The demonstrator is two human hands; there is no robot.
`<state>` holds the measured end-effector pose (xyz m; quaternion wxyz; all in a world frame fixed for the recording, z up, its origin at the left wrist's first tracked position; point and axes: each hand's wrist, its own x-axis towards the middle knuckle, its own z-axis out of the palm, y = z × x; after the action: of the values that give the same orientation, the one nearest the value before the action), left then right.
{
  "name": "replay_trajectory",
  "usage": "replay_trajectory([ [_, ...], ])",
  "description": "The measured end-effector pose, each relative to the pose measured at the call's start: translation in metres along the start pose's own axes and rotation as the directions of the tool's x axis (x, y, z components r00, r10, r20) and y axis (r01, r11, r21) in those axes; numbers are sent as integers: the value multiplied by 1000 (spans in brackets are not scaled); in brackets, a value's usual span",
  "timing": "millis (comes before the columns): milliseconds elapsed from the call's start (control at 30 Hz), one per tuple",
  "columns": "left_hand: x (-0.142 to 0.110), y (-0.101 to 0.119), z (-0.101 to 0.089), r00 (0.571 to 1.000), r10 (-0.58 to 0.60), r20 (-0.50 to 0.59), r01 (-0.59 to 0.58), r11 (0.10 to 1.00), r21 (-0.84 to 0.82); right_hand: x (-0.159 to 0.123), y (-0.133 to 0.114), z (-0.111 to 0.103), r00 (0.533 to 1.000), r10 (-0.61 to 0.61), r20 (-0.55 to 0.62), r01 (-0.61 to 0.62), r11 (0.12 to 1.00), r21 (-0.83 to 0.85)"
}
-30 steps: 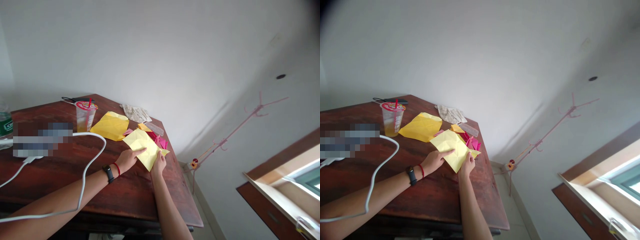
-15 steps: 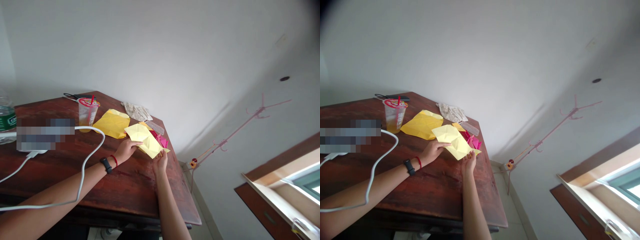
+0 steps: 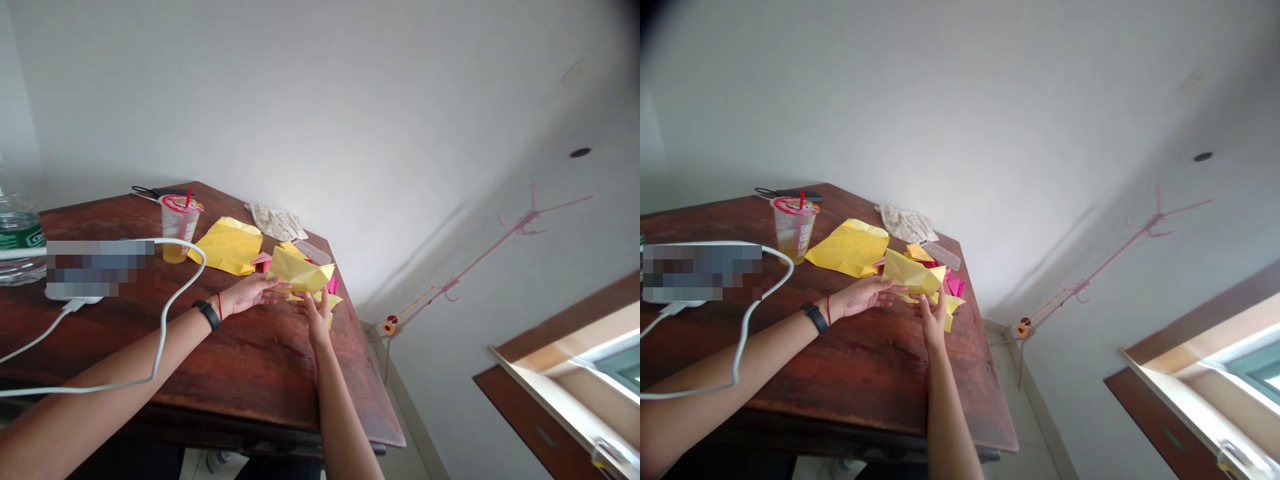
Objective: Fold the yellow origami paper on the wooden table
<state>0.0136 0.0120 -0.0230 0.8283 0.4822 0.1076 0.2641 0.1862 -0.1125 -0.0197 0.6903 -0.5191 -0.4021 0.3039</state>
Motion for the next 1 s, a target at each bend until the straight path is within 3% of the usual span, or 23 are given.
replay_trajectory([
  [267, -2, 0, 1, 998, -26, -49, 28, 999, 31, 9, 2, -9, 997, 17, -76, -12, 998, 69],
  [467, 3, -6, 1, 985, 15, -175, -6, 999, 54, 14, 10, -10, 985, -5, -171, 10, 1000, 28],
  [733, 7, -9, 13, 889, 258, -378, -220, 965, 141, 16, 18, -8, 974, 45, -221, -30, 997, 71],
  [867, 6, -6, 17, 845, 341, -412, -299, 940, 164, 13, 21, -3, 978, 76, -196, -59, 994, 90],
  [1000, 5, -6, 20, 835, 357, -419, -319, 934, 161, 12, 23, 2, 979, 93, -181, -72, 990, 120],
])
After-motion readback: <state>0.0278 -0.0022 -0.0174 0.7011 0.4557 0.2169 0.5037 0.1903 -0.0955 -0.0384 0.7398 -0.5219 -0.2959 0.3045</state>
